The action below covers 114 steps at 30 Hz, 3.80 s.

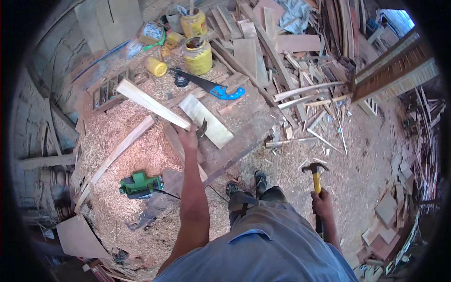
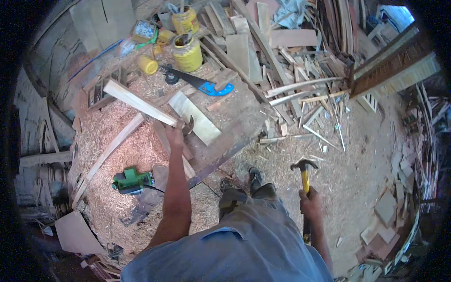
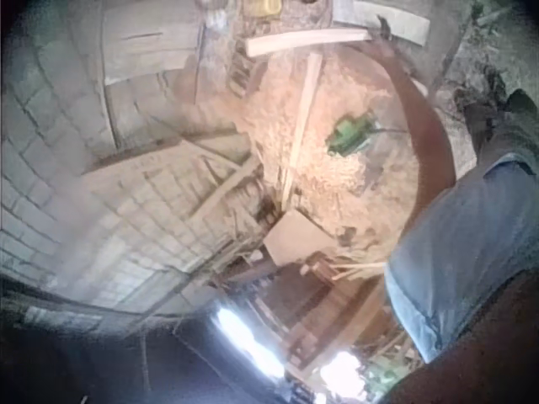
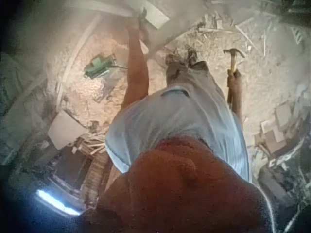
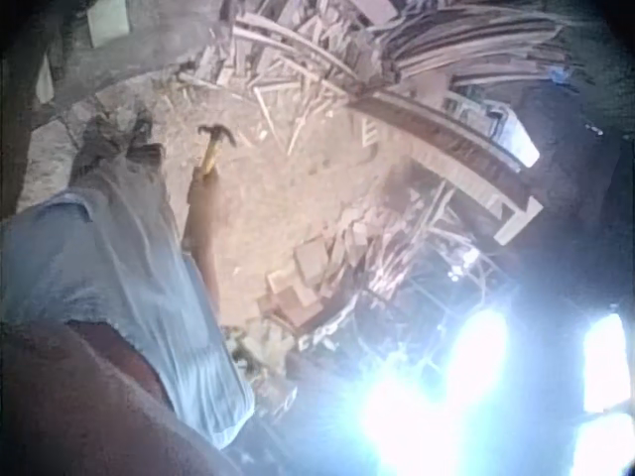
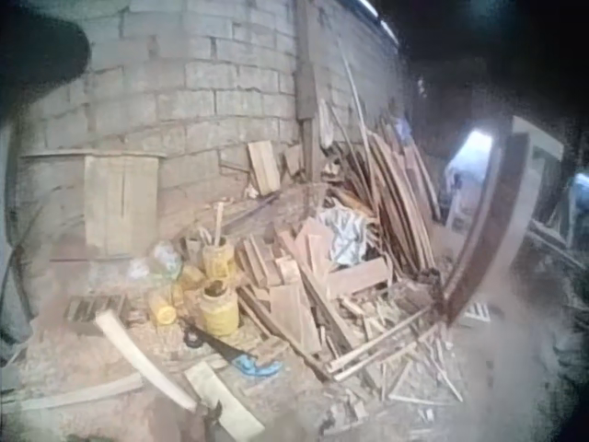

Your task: The person planes a wooden piece using an electric planer, then fits a hammer head onto a wooden handle and strikes it with a hammer.

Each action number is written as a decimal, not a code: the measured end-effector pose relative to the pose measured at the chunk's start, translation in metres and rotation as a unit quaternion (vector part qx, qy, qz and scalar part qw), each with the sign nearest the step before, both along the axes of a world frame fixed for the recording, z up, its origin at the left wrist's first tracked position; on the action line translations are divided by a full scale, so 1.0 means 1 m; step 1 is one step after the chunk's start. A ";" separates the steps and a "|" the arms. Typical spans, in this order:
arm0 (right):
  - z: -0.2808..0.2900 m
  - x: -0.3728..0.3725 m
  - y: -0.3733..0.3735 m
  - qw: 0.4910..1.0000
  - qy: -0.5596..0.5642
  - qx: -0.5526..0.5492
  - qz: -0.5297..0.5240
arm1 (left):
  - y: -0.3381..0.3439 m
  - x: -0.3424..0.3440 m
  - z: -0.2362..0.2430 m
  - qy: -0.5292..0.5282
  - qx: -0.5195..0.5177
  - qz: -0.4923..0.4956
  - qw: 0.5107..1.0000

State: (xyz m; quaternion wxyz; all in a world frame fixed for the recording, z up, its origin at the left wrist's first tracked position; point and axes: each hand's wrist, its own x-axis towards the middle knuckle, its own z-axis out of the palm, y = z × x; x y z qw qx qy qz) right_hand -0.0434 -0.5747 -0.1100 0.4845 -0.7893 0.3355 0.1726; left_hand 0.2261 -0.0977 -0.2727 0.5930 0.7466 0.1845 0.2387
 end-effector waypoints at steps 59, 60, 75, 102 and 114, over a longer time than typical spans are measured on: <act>-0.267 -0.139 -0.008 0.952 0.263 0.130 -0.083 | -0.017 -0.123 0.233 -0.054 -0.769 -0.248 0.587; -0.271 -0.141 -0.016 0.957 0.242 0.139 -0.076 | -0.011 -0.123 0.225 -0.053 -0.730 -0.309 0.607; -0.227 -0.080 -0.122 0.968 0.043 0.220 0.116 | -0.030 -0.154 0.212 0.099 -0.459 -0.283 0.837; -0.252 0.089 -0.122 0.970 0.157 0.124 0.141 | -0.053 -0.201 0.190 0.161 -0.390 -0.089 0.902; -0.211 0.050 -0.058 0.972 0.188 0.067 0.127 | -0.046 -0.094 0.204 -0.016 -0.167 0.016 0.986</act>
